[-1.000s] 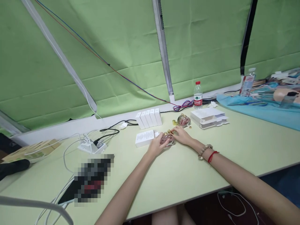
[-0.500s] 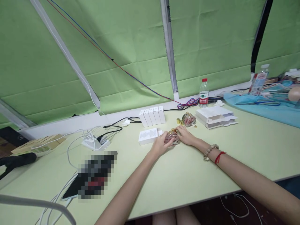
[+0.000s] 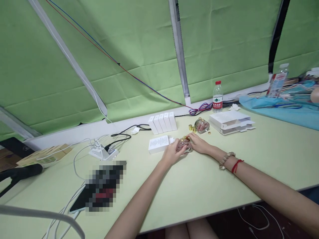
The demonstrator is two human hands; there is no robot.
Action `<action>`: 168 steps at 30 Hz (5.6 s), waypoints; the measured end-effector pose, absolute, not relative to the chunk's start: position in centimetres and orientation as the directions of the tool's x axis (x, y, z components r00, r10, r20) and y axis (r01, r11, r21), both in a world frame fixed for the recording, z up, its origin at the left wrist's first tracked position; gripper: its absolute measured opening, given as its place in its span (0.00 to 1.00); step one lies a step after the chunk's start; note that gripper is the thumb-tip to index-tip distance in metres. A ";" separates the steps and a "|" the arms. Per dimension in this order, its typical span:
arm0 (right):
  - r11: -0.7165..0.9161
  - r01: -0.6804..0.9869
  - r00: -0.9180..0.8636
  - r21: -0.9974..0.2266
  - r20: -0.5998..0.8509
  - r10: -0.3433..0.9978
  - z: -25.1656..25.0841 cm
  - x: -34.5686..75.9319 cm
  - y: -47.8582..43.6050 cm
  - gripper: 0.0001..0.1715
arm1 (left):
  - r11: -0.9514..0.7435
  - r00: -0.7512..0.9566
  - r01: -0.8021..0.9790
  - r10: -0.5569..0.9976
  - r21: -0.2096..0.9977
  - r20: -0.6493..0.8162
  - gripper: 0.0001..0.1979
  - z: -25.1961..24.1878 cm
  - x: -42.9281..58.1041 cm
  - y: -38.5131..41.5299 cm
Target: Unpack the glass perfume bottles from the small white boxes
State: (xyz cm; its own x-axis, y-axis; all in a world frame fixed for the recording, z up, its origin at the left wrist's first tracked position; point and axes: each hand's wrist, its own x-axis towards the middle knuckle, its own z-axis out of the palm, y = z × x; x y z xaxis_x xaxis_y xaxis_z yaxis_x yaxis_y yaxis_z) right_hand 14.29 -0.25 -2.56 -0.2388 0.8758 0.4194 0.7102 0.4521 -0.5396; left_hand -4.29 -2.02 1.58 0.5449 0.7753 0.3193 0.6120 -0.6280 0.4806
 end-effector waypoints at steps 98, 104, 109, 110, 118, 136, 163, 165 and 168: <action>0.126 0.867 0.051 -0.482 0.339 0.940 1.0 15.4 -3.0 0.09 | -0.405 0.280 0.808 0.903 0.428 0.326 0.12 2.0 -1.2 -5.3; -0.017 0.908 0.153 -0.419 0.293 0.944 0.9 16.7 -2.5 0.10 | -0.364 0.243 0.840 0.915 0.403 0.321 0.20 1.5 -0.4 -4.9; -0.092 0.893 0.233 -0.440 0.277 0.932 0.9 17.8 -2.3 0.13 | -0.408 0.277 0.821 0.897 0.399 0.345 0.25 0.7 1.2 -3.0; -0.102 0.888 0.244 -0.448 0.272 0.931 1.0 18.0 -2.3 0.13 | -0.426 0.290 0.808 0.889 0.407 0.354 0.25 0.6 1.6 -2.6; -0.126 0.864 0.336 -0.487 0.373 0.865 2.2 18.4 -2.6 0.13 | -0.477 0.323 0.700 0.875 0.532 0.360 0.19 1.0 2.4 -1.4; 0.042 0.800 0.147 -0.598 0.263 0.953 1.0 19.6 -1.5 0.10 | -0.754 0.595 0.469 0.654 0.460 0.467 0.09 1.2 2.6 -2.5; -0.238 0.851 0.356 -0.469 0.181 0.917 1.6 21.9 -2.0 0.17 | -0.784 0.638 0.497 0.621 0.372 0.456 0.07 1.2 3.2 -2.8; -0.195 0.831 0.326 -0.522 0.172 0.930 1.7 21.6 -2.1 0.15 | -0.814 0.646 0.483 0.580 0.323 0.496 0.05 1.0 3.2 -2.8; -0.169 0.797 0.308 -0.579 0.149 0.940 1.9 21.3 -2.2 0.10 | -0.851 0.665 0.447 0.522 0.275 0.534 0.07 0.8 3.3 -2.8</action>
